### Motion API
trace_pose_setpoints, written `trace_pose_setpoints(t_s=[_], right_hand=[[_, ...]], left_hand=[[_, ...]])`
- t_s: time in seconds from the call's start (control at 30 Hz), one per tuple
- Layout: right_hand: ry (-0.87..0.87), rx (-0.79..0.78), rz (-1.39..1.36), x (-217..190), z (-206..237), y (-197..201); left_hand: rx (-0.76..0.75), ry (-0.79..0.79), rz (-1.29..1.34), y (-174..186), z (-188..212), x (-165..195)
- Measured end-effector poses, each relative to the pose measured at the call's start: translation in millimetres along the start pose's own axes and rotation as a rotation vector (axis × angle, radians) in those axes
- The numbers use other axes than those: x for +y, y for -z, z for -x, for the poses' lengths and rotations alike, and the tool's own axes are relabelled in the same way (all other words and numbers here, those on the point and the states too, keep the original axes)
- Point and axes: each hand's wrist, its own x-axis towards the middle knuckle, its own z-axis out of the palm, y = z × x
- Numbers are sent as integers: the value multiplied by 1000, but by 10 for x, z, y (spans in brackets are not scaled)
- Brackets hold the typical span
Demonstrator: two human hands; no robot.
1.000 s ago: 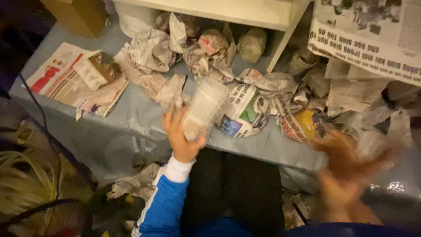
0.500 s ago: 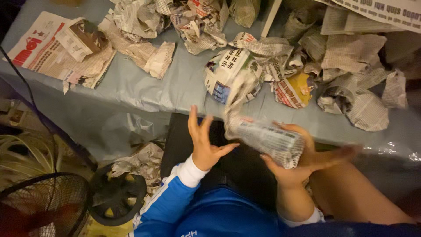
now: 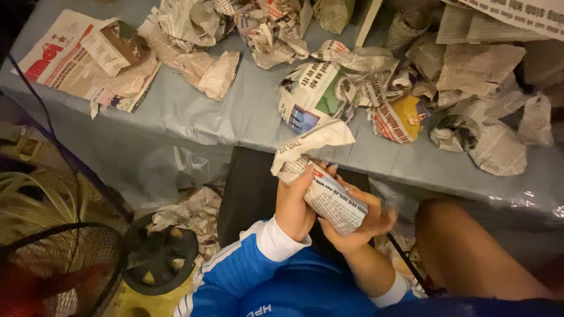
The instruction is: The person sits at a table covered with crumpled newspaper and wraps ceramic bowls in newspaper, pressing the paper around each bowl by hand. They place the wrapped bowls onto a white shelf unit and occasionally reach for new sheets of newspaper to continue wrapping.
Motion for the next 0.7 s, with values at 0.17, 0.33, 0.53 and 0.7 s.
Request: trace_pose_setpoints(t_s=[0.17, 0.33, 0.53, 0.7], right_hand=[[-2, -131, -236, 197, -100, 161], [-18, -172, 63, 169, -787, 505], [128, -741, 170, -30, -1328, 523], [188, -699, 198, 61, -998, 331]], left_hand=[[-41, -71, -188, 131, -136, 198], [-218, 7, -441, 281, -123, 268], [-276, 19, -588, 338, -102, 209], [-217, -49, -631, 488, -209, 184]])
